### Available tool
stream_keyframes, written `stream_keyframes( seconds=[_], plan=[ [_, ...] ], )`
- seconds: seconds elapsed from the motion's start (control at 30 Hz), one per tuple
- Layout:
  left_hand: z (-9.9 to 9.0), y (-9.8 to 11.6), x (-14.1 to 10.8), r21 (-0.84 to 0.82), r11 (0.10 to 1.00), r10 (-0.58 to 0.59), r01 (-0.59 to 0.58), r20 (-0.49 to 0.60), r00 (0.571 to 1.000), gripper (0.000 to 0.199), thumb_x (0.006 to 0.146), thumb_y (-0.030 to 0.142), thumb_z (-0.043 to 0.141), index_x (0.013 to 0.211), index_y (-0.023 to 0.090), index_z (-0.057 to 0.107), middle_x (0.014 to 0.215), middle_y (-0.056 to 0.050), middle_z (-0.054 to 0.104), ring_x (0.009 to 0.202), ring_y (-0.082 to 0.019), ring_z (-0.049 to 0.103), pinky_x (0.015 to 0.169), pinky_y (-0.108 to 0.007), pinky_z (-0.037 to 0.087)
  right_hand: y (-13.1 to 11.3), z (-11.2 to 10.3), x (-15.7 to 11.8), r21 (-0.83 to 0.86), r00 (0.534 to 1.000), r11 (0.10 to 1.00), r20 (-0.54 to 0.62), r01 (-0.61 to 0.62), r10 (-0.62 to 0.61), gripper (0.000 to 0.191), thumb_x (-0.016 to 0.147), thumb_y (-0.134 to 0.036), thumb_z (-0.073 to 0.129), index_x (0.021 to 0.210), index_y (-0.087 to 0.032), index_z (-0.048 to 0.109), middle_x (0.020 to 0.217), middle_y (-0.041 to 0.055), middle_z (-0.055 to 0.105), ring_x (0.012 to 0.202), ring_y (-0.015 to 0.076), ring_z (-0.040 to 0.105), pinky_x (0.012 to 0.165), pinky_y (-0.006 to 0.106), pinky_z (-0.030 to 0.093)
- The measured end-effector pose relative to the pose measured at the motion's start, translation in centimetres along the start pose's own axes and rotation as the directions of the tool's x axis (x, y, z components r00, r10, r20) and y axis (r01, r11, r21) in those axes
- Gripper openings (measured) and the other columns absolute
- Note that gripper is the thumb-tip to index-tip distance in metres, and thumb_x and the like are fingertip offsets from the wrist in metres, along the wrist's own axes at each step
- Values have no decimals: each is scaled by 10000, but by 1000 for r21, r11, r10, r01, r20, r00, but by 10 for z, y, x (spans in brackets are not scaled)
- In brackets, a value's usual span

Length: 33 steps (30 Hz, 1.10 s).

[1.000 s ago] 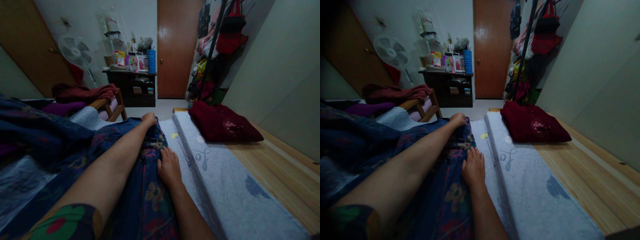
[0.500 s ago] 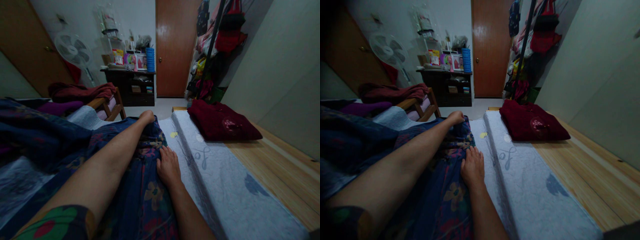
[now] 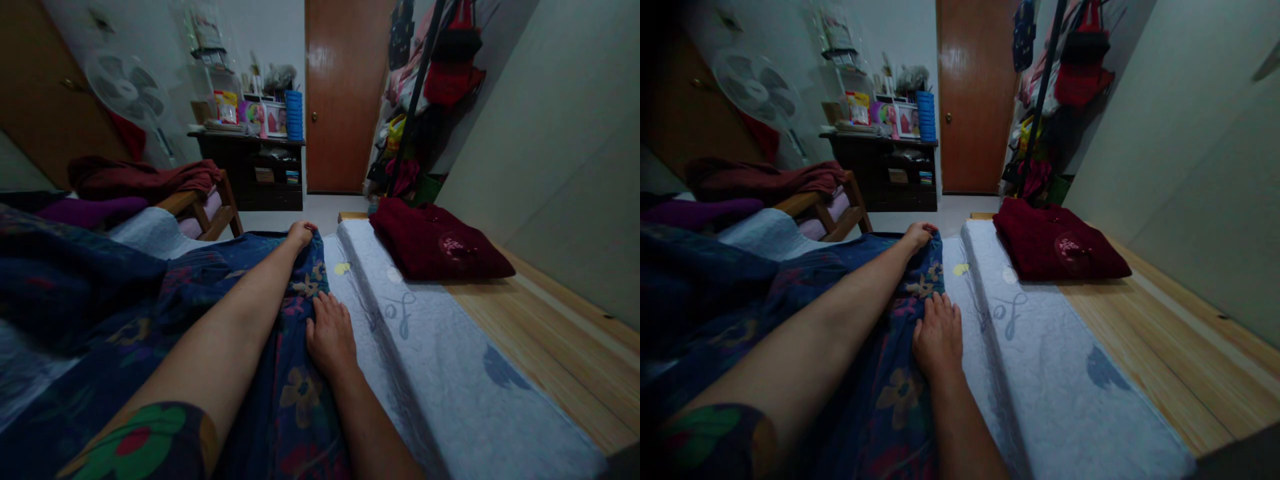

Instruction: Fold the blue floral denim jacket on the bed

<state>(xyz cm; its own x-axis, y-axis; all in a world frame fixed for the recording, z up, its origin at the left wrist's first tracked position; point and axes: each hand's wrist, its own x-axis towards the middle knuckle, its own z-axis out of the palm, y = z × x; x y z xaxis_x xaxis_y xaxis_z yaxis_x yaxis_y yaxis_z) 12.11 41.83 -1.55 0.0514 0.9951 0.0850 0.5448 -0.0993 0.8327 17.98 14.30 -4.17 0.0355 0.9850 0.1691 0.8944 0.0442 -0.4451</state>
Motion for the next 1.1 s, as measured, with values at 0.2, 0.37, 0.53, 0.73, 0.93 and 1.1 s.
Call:
stream_keyframes(
  seconds=[0.2,0.37,0.53,0.73,0.93,1.1],
  plan=[
    [9,-11,-4,116,991,51,-60,79,996,317,675,65,656,966,180,704,916,-34,735,840,-158,666,765,-213,491,-1,-3,-1,-58,997,996,-59,-60,57,464,900,-290,501,1346,-163,535,1479,104,457,1372,273,361,1134,423,246],
    [2,-8,-8,215,971,85,-105,98,992,388,645,100,694,1004,247,699,1072,-32,723,1054,-207,626,910,-254,451,-4,-10,-2,-131,962,964,-177,-232,207,361,903,-253,506,1249,-188,588,1239,131,602,1128,282,515,938,409,382],
    [6,0,-6,225,973,32,-47,68,997,355,765,132,601,1107,203,664,969,-41,733,847,-156,659,749,-216,486,-1,-10,1,-108,941,946,-187,-306,283,328,940,-248,473,1243,-168,570,1020,116,675,972,258,586,838,373,367],
    [16,1,-6,208,978,15,-27,58,998,361,855,152,503,1194,161,626,949,-48,726,713,-116,646,624,-187,471,2,-12,2,-46,927,944,-207,-327,312,296,948,-184,424,1193,-201,588,896,69,697,891,226,627,808,346,332],
    [15,-5,-10,297,951,56,-87,110,992,331,836,163,553,1147,202,661,962,-28,734,847,-142,659,765,-215,479,0,-13,1,-99,932,939,-193,-329,306,291,890,-137,468,1133,-204,612,949,70,692,932,239,604,793,356,323],
    [-5,4,-35,424,875,212,-232,96,973,348,869,181,506,1180,235,651,1254,-89,635,1188,-245,546,999,-352,399,0,-13,1,-113,933,936,-187,-332,308,279,890,-157,474,1125,-205,617,970,79,685,941,245,593,799,367,325]
  ],
)
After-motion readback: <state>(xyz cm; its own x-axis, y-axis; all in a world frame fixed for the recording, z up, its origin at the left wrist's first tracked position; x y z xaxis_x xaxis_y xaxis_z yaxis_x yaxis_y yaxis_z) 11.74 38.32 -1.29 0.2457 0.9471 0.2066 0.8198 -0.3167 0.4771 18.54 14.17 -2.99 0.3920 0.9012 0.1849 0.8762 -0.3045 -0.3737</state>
